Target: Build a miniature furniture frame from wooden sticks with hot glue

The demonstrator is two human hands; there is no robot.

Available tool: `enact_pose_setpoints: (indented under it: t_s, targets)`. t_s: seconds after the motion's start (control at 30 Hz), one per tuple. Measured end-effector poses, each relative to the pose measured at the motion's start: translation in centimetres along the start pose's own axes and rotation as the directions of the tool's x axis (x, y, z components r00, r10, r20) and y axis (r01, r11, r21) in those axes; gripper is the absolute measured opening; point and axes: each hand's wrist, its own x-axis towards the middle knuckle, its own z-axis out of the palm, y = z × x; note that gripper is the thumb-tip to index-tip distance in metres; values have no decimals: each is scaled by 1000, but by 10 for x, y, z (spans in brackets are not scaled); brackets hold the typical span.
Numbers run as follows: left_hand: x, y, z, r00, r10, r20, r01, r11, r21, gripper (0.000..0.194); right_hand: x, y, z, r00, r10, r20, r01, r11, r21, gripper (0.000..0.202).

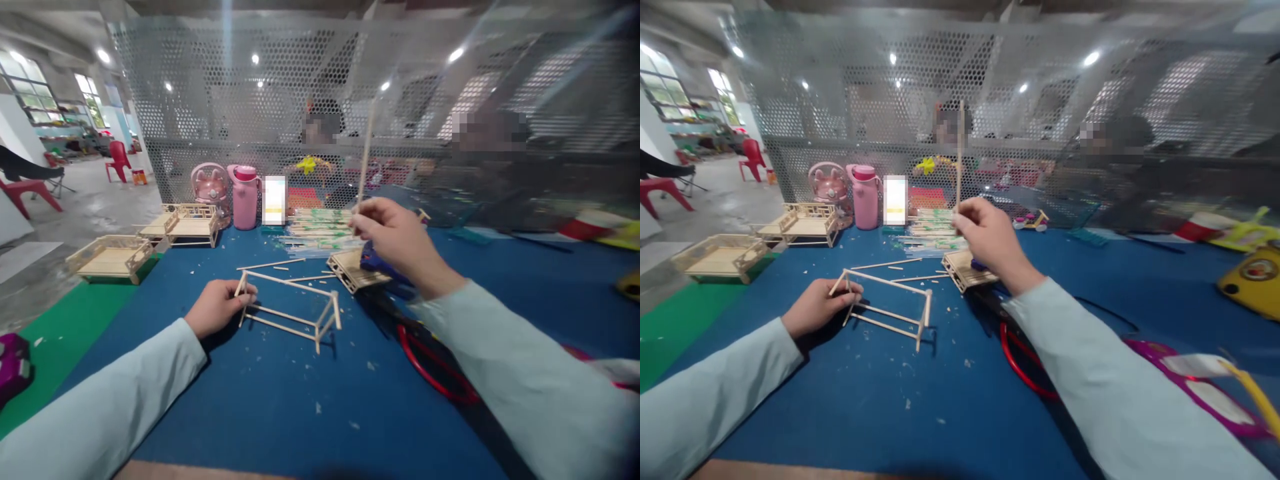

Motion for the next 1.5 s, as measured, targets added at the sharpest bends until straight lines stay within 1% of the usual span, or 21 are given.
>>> enact_pose_setpoints:
  t_s: [0.03, 0.1, 0.13, 0.17, 0.23, 0.3, 0.37, 0.47, 0.53, 0.6, 0.67, 0.73, 0.77, 0.9, 1.0, 1.07, 1.17, 1.27, 1.33, 1.4, 1.5]
  targets:
    - [1, -1, -1, 999, -13, -29, 13, 1000, 2, 25, -16, 0, -12, 999, 46, -16, -46, 999, 30, 8]
    - [2, -4, -3, 996, -38, -79, 38, 999, 1, 27, -53, -2, -29, 982, 138, 127, -134, 990, -44, 9]
    - [3, -6, -3, 994, -49, -99, 49, 999, -1, 28, -72, -3, -35, 962, 168, 214, -151, 984, -94, 11]
    - [4, -7, -3, 992, -60, -116, 59, 998, -6, 28, -91, -5, -37, 943, 174, 283, -140, 981, -136, 14]
    - [5, -9, -3, 987, -76, -141, 74, 997, -17, 29, -122, -9, -36, 872, 197, 447, -94, 966, -242, 16]
    - [5, -9, -2, 983, -88, -160, 85, 996, -24, 30, -144, -12, -28, 831, 221, 511, -46, 942, -333, 19]
    - [5, -7, -1, 979, -94, -180, 92, 996, -18, 28, -156, -14, -20, 819, 239, 521, -18, 919, -394, 21]
    - [3, -3, -2, 973, -100, -209, 104, 995, 8, 23, -161, -12, -12, 809, 255, 530, -15, 910, -415, 23]
    - [2, -2, -3, 970, -102, -220, 111, 994, 26, 23, -160, -8, -13, 816, 245, 524, -19, 916, -400, 24]
    - [2, -2, -3, 970, -101, -221, 113, 993, 40, 23, -156, -3, -17, 855, 252, 453, -33, 898, -438, 27]
    - [2, -2, -3, 971, -98, -218, 112, 992, 51, 24, -150, 3, -19, 891, 306, 335, -77, 830, -553, 29]
    - [1, -1, -3, 971, -92, -218, 108, 992, 62, 23, -141, 8, -18, 897, 360, 258, -114, 751, -651, 29]
    - [1, -1, -2, 972, -88, -220, 105, 992, 68, 23, -136, 11, -16, 891, 376, 255, -115, 730, -673, 28]
    - [-1, 1, -1, 973, -71, -218, 92, 992, 84, 25, -120, 19, -1, 875, 392, 284, -97, 717, -690, 28]
    - [-1, 0, -1, 978, -69, -198, 86, 993, 83, 27, -116, 23, 4, 866, 415, 280, -100, 691, -716, 25]
    - [0, -1, -3, 983, -69, -171, 82, 994, 73, 26, -118, 24, 2, 858, 430, 282, -100, 677, -729, 25]
    - [2, -4, -5, 989, -69, -131, 77, 995, 57, 25, -124, 25, -8, 850, 444, 284, -96, 661, -744, 26]
    - [3, -5, -7, 990, -74, -119, 81, 995, 54, 23, -130, 28, -17, 843, 432, 320, -64, 672, -738, 24]
    - [3, -5, -8, 989, -83, -122, 90, 994, 54, 24, -134, 31, -21, 844, 396, 361, -25, 701, -713, 23]
    - [3, -4, -8, 987, -93, -128, 101, 993, 54, 25, -138, 35, -24, 857, 339, 389, 19, 733, -680, 22]
    - [2, -4, -8, 984, -106, -142, 115, 992, 57, 25, -145, 39, -27, 881, 279, 382, 52, 746, -663, 22]
